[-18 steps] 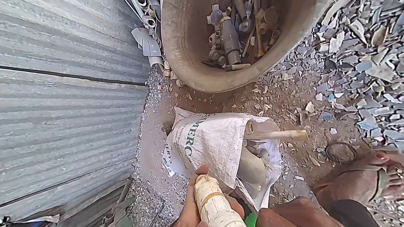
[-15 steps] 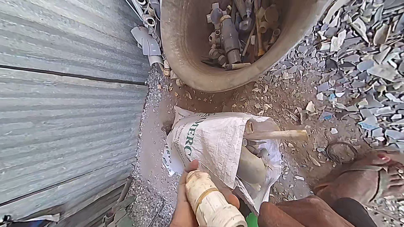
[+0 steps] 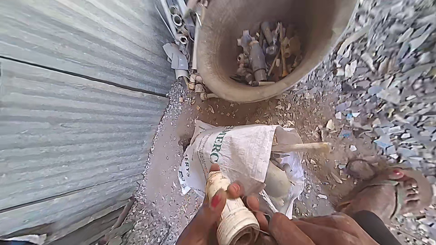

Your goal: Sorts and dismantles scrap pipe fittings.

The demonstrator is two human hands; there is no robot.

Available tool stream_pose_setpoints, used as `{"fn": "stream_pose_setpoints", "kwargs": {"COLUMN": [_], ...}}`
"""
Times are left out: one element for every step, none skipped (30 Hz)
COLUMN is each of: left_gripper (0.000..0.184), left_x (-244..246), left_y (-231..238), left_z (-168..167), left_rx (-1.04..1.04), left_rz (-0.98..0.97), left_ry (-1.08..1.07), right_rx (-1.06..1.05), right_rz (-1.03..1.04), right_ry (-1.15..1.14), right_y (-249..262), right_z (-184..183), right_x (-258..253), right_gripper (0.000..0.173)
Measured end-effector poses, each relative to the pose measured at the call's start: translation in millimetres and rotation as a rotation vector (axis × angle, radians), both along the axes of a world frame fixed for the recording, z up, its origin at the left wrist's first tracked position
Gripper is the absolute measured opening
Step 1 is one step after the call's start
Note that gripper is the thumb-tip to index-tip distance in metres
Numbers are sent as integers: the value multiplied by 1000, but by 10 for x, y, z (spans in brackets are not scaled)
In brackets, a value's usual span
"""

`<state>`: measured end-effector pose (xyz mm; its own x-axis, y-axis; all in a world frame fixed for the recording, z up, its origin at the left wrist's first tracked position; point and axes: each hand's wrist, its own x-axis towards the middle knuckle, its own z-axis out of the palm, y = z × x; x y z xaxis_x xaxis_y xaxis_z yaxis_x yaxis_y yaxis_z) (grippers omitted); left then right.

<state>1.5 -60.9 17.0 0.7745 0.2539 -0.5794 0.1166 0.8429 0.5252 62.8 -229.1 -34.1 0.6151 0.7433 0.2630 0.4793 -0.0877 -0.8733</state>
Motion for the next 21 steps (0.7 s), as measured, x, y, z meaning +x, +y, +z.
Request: {"fn": "stream_pose_setpoints", "kwargs": {"left_gripper": [23, 16, 15, 19, 24, 25, 22, 17, 13, 11, 11, 10, 13, 20, 30, 36, 39, 40, 41, 40, 39], "left_x": [-27, -52, -63, -63, -65, -67, -71, -76, -88, -104, -126, -151, -178, -212, -242, -271, -298, -326, -347, -364, -382], "left_y": [-11, -23, -36, -47, -43, -32, -30, -42, -65, -92, -118, -145, -164, -173, -181, -189, -196, -198, -194, -188, -177], "left_z": [47, 93, 127, 145, 149, 148, 155, 170, 192, 212, 235, 257, 276, 292, 301, 300, 296, 297, 304, 312, 318], "left_rx": [26, 30, 25, 33, 25, 9, -5, -10, -19, -37, -51, -68, -88, -112, -138, -161, -175, -181, -183, -178, -170], "left_rz": [28, 64, 88, 94, 91, 90, 86, 85, 90, 96, 100, 105, 106, 95, 80, 57, 37, 21, 7, -3, -14], "left_ry": [-17, -16, -7, 6, 10, 20, 34, 51, 62, 56, 36, 12, -6, -11, 1, 9, 16, 17, 15, 13, 15], "right_rx": [-46, -111, -176, -232, -280, -316, -350, -398, -465, -541, -619, -698, -774, -849, -915, -958, -986, -1001, -1007, -1017, -1028], "right_rz": [-4, -17, -40, -74, -116, -163, -212, -245, -255, -251, -244, -235, -231, -225, -223, -232, -248, -273, -305, -339, -368], "right_ry": [-35, -74, -108, -149, -209, -289, -376, -430, -438, -410, -368, -316, -265, -198, -120, -58, -16, 6, 11, 9, 10], "right_y": [15, 34, 57, 84, 114, 147, 173, 188, 189, 186, 195, 214, 242, 275, 303, 321, 339, 358, 381, 405, 427], "right_z": [144, 278, 385, 457, 492, 501, 506, 542, 623, 735, 866, 1000, 1111, 1203, 1268, 1304, 1324, 1327, 1323, 1320, 1311], "right_x": [-67, -147, -219, -271, -308, -338, -371, -419, -481, -553, -629, -704, -769, -823, -867, -909, -958, -1018, -1079, -1141, -1208], "right_gripper": [22, 22, 21, 20, 19, 19, 20, 22, 23, 24, 24, 24, 25, 26, 28, 30, 31, 31, 31, 30, 33]}}
